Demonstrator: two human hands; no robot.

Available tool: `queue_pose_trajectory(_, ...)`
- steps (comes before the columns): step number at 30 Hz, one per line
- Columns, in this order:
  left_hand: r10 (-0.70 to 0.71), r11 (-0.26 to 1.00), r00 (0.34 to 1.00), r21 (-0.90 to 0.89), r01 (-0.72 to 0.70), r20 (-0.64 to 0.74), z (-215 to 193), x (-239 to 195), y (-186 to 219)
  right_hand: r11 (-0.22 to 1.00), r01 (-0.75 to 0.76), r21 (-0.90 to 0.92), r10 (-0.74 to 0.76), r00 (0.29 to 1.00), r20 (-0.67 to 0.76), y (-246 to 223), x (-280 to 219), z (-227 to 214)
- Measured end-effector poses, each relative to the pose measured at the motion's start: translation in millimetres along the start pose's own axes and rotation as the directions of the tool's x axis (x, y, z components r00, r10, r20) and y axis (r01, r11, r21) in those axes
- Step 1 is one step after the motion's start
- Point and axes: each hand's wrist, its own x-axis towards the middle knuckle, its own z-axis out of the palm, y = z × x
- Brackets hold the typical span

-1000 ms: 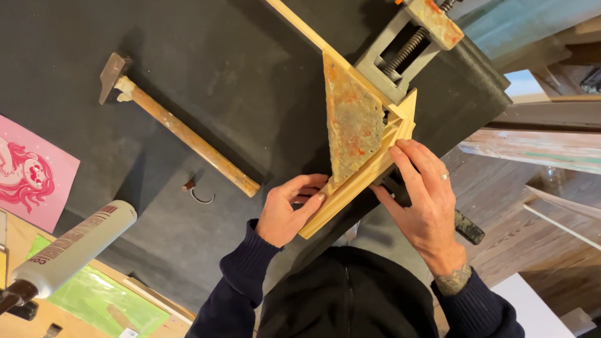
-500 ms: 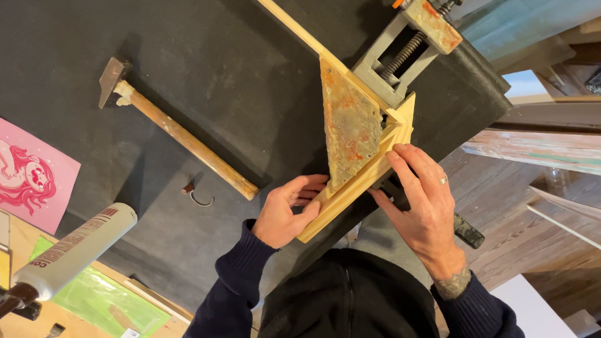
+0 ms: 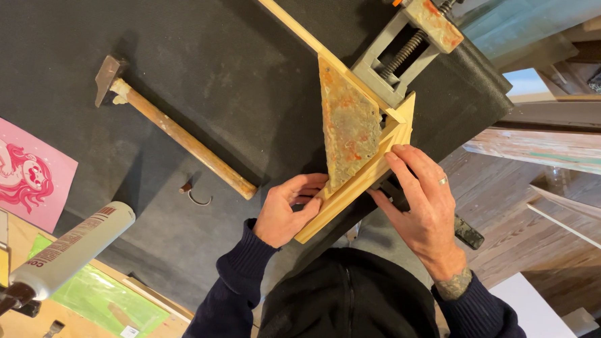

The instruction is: Glue and clamp corner joints of wooden picture frames using corner brackets, vice clamps, and alignment wedges.

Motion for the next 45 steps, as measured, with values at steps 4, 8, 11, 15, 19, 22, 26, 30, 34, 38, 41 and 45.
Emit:
queue_pose_trajectory(4,0.007,1.000,1.000,-0.015,-0.007,-0.001,0,0,-1,1.000,0.006,0.006,-0.006,1.000,-0.009,0,0,0)
queue_pose_trajectory(8,-0.007,0.999,1.000,-0.037,0.007,0.000,-2,0,0,1.000,0.009,0.001,-0.009,1.000,-0.012,1,1,1)
queue_pose_trajectory(11,-0.016,0.999,1.000,-0.049,0.016,0.000,-2,0,3,1.000,0.011,0.008,-0.011,1.000,-0.008,0,2,-1)
queue_pose_trajectory(15,0.003,0.999,1.000,-0.032,-0.002,0.011,-5,2,2,1.000,-0.002,0.003,0.002,1.000,-0.012,0,2,0)
queue_pose_trajectory(19,-0.007,0.995,1.000,-0.096,0.009,0.022,-6,1,-1,1.000,-0.005,0.019,0.005,1.000,-0.010,-1,1,0)
queue_pose_trajectory(22,-0.015,0.996,1.000,-0.089,0.016,0.016,-5,1,-3,1.000,-0.014,0.019,0.014,1.000,-0.008,-1,3,-1)
queue_pose_trajectory(26,-0.046,0.993,0.999,-0.107,0.045,-0.011,-4,0,-3,0.999,-0.012,0.030,0.012,1.000,0.003,1,1,-2)
queue_pose_trajectory(30,-0.048,0.998,0.999,-0.040,0.048,-0.019,-3,-1,2,1.000,-0.010,0.028,0.010,1.000,-0.001,0,3,-2)
queue_pose_trajectory(34,-0.034,0.999,0.999,-0.040,0.033,-0.031,-1,-4,2,0.999,-0.021,0.033,0.021,1.000,0.006,1,2,-2)
queue_pose_trajectory(38,-0.059,0.996,0.997,-0.065,0.056,-0.041,-2,-2,-4,0.999,-0.020,0.046,0.019,1.000,0.013,-3,6,-7)
queue_pose_trajectory(41,-0.060,0.993,0.998,-0.104,0.058,-0.016,-3,-3,-6,0.996,-0.008,0.089,0.005,0.999,0.035,-2,12,-16)
queue_pose_trajectory(45,-0.077,0.994,0.997,-0.077,0.078,0.011,-9,-2,-9,0.981,-0.022,0.192,0.022,1.000,0.000,4,15,-23)
